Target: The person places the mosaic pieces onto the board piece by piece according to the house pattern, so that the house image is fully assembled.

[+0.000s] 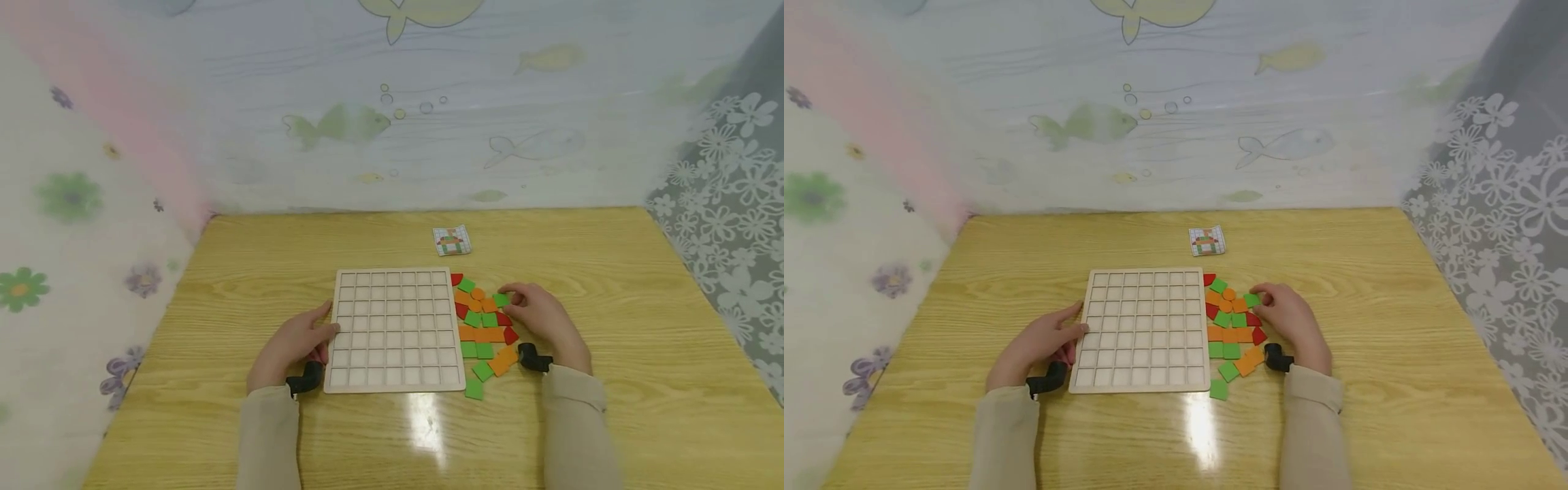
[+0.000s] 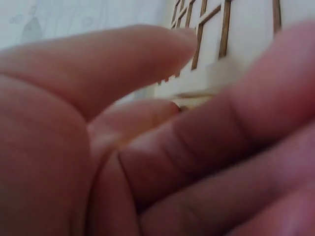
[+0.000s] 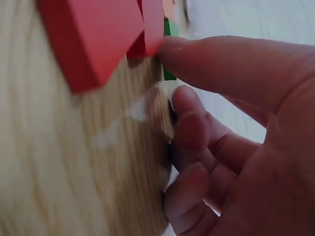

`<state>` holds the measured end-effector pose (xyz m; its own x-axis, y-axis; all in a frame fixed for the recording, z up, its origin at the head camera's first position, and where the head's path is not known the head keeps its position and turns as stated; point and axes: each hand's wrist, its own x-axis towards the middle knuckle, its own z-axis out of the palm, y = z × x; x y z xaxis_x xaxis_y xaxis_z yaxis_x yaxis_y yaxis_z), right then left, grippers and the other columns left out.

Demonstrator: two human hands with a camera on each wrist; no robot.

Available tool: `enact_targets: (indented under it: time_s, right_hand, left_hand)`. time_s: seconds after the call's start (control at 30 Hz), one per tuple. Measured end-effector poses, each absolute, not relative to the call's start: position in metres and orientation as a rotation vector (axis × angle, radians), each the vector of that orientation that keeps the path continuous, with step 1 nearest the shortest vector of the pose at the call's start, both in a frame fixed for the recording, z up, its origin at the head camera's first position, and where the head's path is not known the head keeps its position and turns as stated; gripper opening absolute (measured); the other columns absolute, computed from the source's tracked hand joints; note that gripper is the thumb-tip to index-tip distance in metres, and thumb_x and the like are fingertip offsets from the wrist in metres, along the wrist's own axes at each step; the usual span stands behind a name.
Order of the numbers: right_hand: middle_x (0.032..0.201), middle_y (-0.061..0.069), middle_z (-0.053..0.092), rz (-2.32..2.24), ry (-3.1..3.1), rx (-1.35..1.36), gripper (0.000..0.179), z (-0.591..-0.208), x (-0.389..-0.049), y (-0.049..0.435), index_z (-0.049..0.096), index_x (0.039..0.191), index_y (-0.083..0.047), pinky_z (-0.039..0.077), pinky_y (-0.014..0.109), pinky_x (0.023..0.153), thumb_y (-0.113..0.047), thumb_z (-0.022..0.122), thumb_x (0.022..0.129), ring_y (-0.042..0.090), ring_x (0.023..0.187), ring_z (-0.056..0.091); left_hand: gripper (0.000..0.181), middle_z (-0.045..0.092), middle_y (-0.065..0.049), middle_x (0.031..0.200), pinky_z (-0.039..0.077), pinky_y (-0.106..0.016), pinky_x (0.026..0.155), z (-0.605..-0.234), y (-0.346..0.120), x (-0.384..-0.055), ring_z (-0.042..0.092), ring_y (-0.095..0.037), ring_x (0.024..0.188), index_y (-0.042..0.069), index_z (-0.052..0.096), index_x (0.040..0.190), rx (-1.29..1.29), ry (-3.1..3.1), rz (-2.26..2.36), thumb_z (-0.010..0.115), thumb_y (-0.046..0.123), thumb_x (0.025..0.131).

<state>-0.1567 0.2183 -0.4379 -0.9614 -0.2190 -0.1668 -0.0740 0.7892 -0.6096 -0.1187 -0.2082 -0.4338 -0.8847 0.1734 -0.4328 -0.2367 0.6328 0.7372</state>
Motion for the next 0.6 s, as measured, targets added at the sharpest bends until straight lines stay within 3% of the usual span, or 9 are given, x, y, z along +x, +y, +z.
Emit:
enact_targets:
  time_s: [0.4,0.6]
  right_hand:
    - [0.102,0.012,0.055,-1.052,2.722,-0.103,0.026,-0.439,-0.156,0.225,0.050,0.109,-0.008,0.040,0.041,0.077,-0.020,0.057,0.087,0.027,0.090,0.051]
    - [0.107,0.012,0.054,-1.063,2.765,-0.098,0.030,-0.441,-0.155,0.228,0.051,0.117,-0.011,0.040,0.044,0.082,-0.023,0.053,0.090,0.027,0.095,0.052]
  left_hand:
    - [0.060,0.057,-0.011,0.055,0.045,-0.032,0.045,-0.442,-0.199,-0.115,0.050,-0.019,0.044,0.039,0.025,0.139,-0.130,2.427,1.199,0.056,0.037,0.087]
    - [0.061,0.057,-0.009,0.053,0.046,-0.033,0.045,-0.446,-0.194,-0.113,0.051,-0.020,0.041,0.039,0.023,0.139,-0.133,2.485,1.148,0.055,0.038,0.087]
